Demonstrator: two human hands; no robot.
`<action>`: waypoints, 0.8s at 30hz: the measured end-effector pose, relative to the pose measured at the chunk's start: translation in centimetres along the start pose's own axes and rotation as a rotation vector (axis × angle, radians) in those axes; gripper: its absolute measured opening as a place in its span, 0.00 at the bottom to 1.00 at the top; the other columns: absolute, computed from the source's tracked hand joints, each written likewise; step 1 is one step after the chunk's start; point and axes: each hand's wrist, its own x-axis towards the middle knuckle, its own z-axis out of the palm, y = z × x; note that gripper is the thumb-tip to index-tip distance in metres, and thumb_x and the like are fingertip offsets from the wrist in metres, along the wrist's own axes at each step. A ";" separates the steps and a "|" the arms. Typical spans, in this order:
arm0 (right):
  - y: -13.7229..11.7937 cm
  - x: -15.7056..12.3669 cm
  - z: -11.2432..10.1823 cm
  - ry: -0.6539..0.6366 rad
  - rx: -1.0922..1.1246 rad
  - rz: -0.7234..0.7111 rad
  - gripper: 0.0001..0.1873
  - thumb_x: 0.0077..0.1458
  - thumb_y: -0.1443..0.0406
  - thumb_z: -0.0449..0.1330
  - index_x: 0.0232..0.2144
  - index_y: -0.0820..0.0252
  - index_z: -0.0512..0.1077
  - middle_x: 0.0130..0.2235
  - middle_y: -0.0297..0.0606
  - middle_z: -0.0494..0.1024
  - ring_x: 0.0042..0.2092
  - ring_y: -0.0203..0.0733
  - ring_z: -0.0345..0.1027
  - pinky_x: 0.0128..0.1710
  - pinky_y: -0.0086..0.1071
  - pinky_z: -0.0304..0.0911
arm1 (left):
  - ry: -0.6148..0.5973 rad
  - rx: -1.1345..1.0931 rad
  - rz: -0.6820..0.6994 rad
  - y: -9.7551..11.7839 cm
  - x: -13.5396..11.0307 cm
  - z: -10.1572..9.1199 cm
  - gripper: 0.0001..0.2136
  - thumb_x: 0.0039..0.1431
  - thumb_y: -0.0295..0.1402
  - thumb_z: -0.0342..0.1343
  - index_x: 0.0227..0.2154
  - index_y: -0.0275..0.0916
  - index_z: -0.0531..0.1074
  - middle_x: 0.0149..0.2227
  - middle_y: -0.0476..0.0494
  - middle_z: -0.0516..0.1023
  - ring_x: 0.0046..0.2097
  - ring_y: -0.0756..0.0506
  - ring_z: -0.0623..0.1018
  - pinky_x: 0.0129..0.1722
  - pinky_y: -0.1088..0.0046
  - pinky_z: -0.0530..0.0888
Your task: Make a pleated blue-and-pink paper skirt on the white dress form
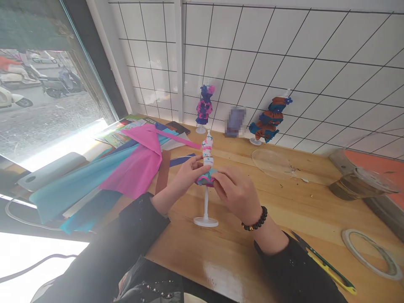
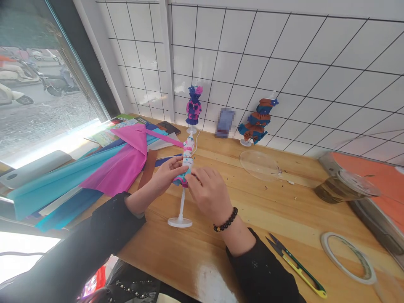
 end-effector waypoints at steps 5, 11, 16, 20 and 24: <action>-0.4 -0.2 0.3 0.077 0.165 0.204 0.06 0.55 0.71 0.52 0.34 0.61 0.69 0.31 0.39 0.74 0.32 0.38 0.66 0.31 0.31 0.59 | 0.002 -0.011 0.030 0.4 -0.3 0.3 0.23 0.49 0.38 0.61 0.48 0.38 0.66 0.36 0.45 0.75 0.33 0.50 0.75 0.32 0.76 0.70; -0.3 0.1 0.4 0.020 0.037 0.084 0.06 0.56 0.70 0.53 0.35 0.61 0.69 0.34 0.41 0.74 0.35 0.40 0.65 0.31 0.32 0.56 | 0.024 -0.017 0.038 0.5 -0.4 0.5 0.24 0.49 0.38 0.61 0.49 0.37 0.66 0.36 0.43 0.76 0.33 0.49 0.75 0.32 0.75 0.70; -0.6 -0.1 0.4 0.031 -0.062 -0.023 0.07 0.57 0.70 0.52 0.30 0.61 0.70 0.30 0.39 0.73 0.33 0.38 0.62 0.32 0.32 0.53 | 0.023 0.016 0.039 0.1 -0.4 0.6 0.27 0.47 0.38 0.62 0.51 0.36 0.64 0.39 0.41 0.76 0.36 0.48 0.75 0.33 0.75 0.70; -1.4 0.0 0.5 0.015 -0.096 -0.104 0.12 0.59 0.71 0.50 0.29 0.62 0.71 0.28 0.38 0.71 0.31 0.37 0.60 0.32 0.32 0.52 | 0.022 -0.028 0.038 0.1 -0.3 0.5 0.26 0.48 0.37 0.62 0.50 0.37 0.65 0.37 0.43 0.76 0.35 0.50 0.74 0.32 0.76 0.68; -1.9 0.1 0.8 -0.006 -0.117 -0.151 0.13 0.59 0.72 0.49 0.31 0.64 0.73 0.27 0.39 0.71 0.32 0.38 0.62 0.32 0.34 0.53 | 0.034 -0.045 0.031 0.1 -0.2 0.3 0.26 0.47 0.37 0.62 0.50 0.36 0.66 0.37 0.43 0.76 0.33 0.51 0.74 0.29 0.78 0.67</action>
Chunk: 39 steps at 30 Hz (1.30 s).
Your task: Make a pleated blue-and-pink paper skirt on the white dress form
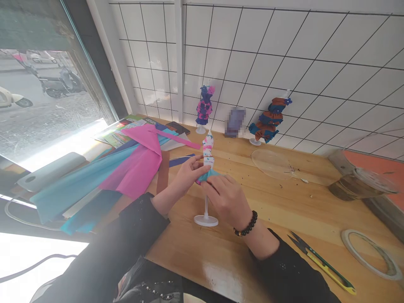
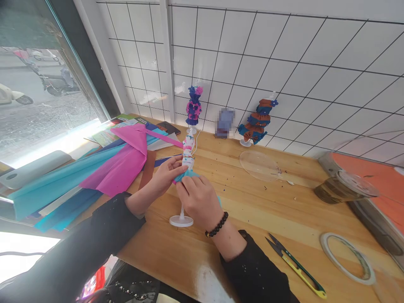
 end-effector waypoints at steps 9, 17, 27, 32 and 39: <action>0.3 -0.3 -0.2 0.026 0.213 0.063 0.10 0.58 0.69 0.52 0.40 0.64 0.70 0.32 0.41 0.76 0.34 0.39 0.68 0.33 0.34 0.59 | -0.059 -0.063 0.036 0.6 -0.1 -0.2 0.21 0.50 0.36 0.60 0.48 0.36 0.69 0.38 0.42 0.76 0.35 0.50 0.73 0.33 0.77 0.68; 2.5 0.2 -2.2 0.038 0.460 0.574 0.09 0.58 0.62 0.53 0.34 0.60 0.70 0.34 0.40 0.76 0.37 0.41 0.67 0.38 0.35 0.61 | -0.226 -0.072 0.086 1.3 -0.4 -0.3 0.21 0.51 0.37 0.60 0.48 0.37 0.71 0.44 0.40 0.76 0.41 0.44 0.75 0.38 0.72 0.69; 2.3 0.5 -2.0 -0.289 0.805 0.823 0.15 0.55 0.55 0.54 0.29 0.60 0.71 0.27 0.34 0.73 0.28 0.34 0.61 0.26 0.28 0.56 | -0.273 0.031 0.135 1.1 -0.4 -0.5 0.23 0.51 0.36 0.60 0.51 0.38 0.68 0.43 0.41 0.76 0.41 0.44 0.74 0.37 0.73 0.69; 1.9 0.5 -1.8 -0.255 0.778 0.827 0.15 0.56 0.56 0.53 0.26 0.60 0.72 0.25 0.33 0.72 0.26 0.33 0.59 0.24 0.28 0.53 | -0.302 0.064 0.128 1.3 -0.6 -0.5 0.22 0.52 0.38 0.58 0.50 0.39 0.69 0.45 0.41 0.75 0.44 0.43 0.73 0.40 0.72 0.68; 1.7 0.6 -1.7 -0.232 0.728 0.854 0.14 0.55 0.58 0.54 0.26 0.61 0.72 0.24 0.33 0.72 0.24 0.33 0.59 0.24 0.28 0.53 | -0.362 0.122 0.167 2.0 -0.7 0.0 0.21 0.52 0.38 0.58 0.48 0.38 0.70 0.42 0.41 0.73 0.44 0.44 0.71 0.41 0.72 0.68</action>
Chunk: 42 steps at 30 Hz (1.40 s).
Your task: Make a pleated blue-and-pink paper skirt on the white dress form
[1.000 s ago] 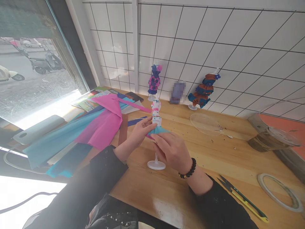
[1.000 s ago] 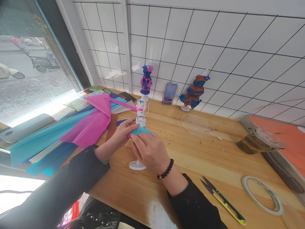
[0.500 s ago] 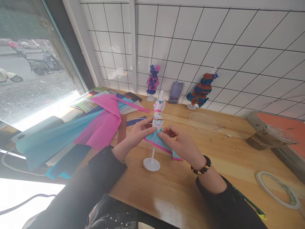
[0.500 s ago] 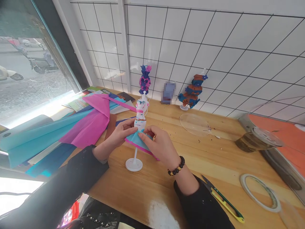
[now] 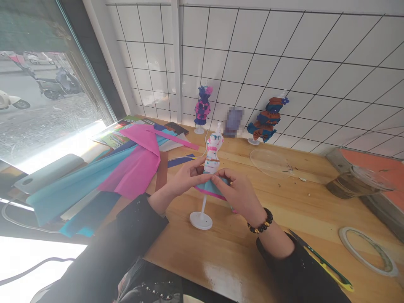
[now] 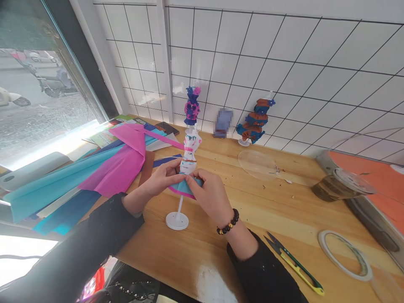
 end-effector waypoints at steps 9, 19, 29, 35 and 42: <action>0.0 0.1 -0.4 -0.041 0.061 0.068 0.14 0.53 0.57 0.55 0.28 0.61 0.74 0.25 0.33 0.73 0.26 0.33 0.59 0.25 0.27 0.54 | -0.001 -0.019 0.002 -0.4 0.0 -0.4 0.20 0.52 0.37 0.58 0.48 0.37 0.70 0.44 0.40 0.72 0.44 0.44 0.70 0.41 0.71 0.67; -0.7 -0.2 -1.1 -0.140 0.140 0.028 0.14 0.54 0.58 0.54 0.30 0.60 0.74 0.27 0.33 0.73 0.26 0.33 0.60 0.24 0.27 0.54 | -0.045 -0.007 0.006 -0.3 0.2 -0.5 0.18 0.51 0.38 0.58 0.44 0.37 0.71 0.38 0.43 0.72 0.41 0.44 0.70 0.41 0.71 0.66; -0.2 0.1 -0.8 -0.136 0.131 0.016 0.12 0.54 0.59 0.54 0.33 0.59 0.75 0.28 0.33 0.73 0.25 0.32 0.59 0.23 0.27 0.53 | -0.127 -0.069 -0.045 -0.5 -0.1 -0.8 0.17 0.49 0.35 0.57 0.43 0.38 0.71 0.40 0.42 0.72 0.42 0.44 0.70 0.41 0.70 0.67; -0.3 0.0 -0.8 -0.115 0.144 0.046 0.11 0.53 0.59 0.56 0.30 0.59 0.73 0.27 0.32 0.73 0.25 0.32 0.59 0.23 0.26 0.54 | -0.108 -0.062 -0.070 -0.6 0.0 -0.9 0.16 0.50 0.36 0.56 0.42 0.37 0.72 0.37 0.42 0.72 0.39 0.44 0.70 0.38 0.71 0.67; -0.3 0.1 -0.7 -0.109 0.163 0.069 0.11 0.52 0.59 0.56 0.29 0.60 0.72 0.27 0.33 0.72 0.25 0.32 0.59 0.23 0.26 0.54 | -0.096 -0.099 -0.079 -0.3 0.0 -0.8 0.20 0.53 0.37 0.56 0.49 0.38 0.70 0.42 0.41 0.74 0.40 0.45 0.72 0.37 0.73 0.67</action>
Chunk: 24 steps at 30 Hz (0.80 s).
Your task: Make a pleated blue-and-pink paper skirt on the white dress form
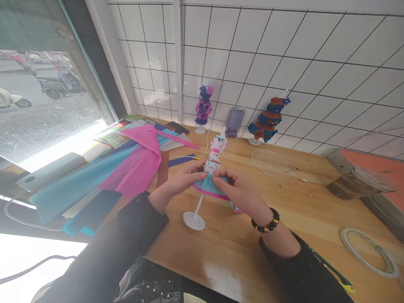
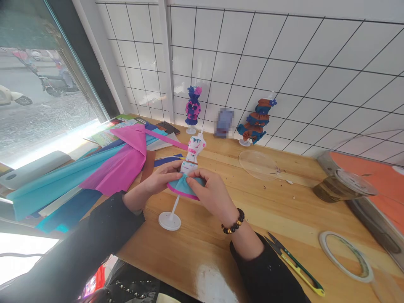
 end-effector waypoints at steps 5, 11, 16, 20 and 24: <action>-0.2 0.0 -0.1 0.000 0.023 0.028 0.11 0.51 0.59 0.56 0.28 0.62 0.72 0.26 0.33 0.72 0.26 0.32 0.59 0.25 0.27 0.56 | 0.061 0.026 0.065 -0.3 0.1 0.2 0.23 0.53 0.35 0.58 0.53 0.41 0.66 0.48 0.41 0.73 0.46 0.44 0.72 0.42 0.72 0.68; 0.0 0.0 0.0 -0.022 0.183 0.049 0.15 0.50 0.56 0.58 0.31 0.62 0.73 0.28 0.34 0.73 0.26 0.32 0.59 0.26 0.27 0.57 | 0.149 0.019 0.106 -0.7 0.0 0.1 0.28 0.51 0.32 0.60 0.56 0.40 0.62 0.52 0.38 0.71 0.51 0.41 0.71 0.47 0.68 0.68; 0.4 0.3 0.2 -0.004 0.257 0.061 0.16 0.49 0.55 0.59 0.32 0.63 0.74 0.30 0.36 0.75 0.29 0.33 0.62 0.29 0.29 0.58 | 0.135 -0.009 0.130 -0.9 0.0 0.0 0.29 0.51 0.31 0.60 0.57 0.41 0.61 0.55 0.38 0.68 0.55 0.39 0.69 0.49 0.66 0.68; 0.7 0.4 0.3 0.022 0.320 0.112 0.17 0.46 0.54 0.61 0.32 0.63 0.73 0.31 0.38 0.75 0.31 0.36 0.65 0.31 0.31 0.60 | 0.121 -0.025 0.149 -1.2 0.1 -0.1 0.30 0.51 0.30 0.61 0.58 0.41 0.60 0.58 0.37 0.65 0.56 0.38 0.68 0.49 0.66 0.69; 0.8 0.4 0.5 0.065 0.313 0.123 0.16 0.45 0.55 0.62 0.31 0.62 0.72 0.29 0.36 0.74 0.29 0.35 0.63 0.28 0.30 0.58 | 0.106 -0.028 0.170 -1.3 0.1 -0.1 0.29 0.52 0.29 0.60 0.58 0.42 0.60 0.57 0.38 0.67 0.56 0.38 0.68 0.50 0.65 0.68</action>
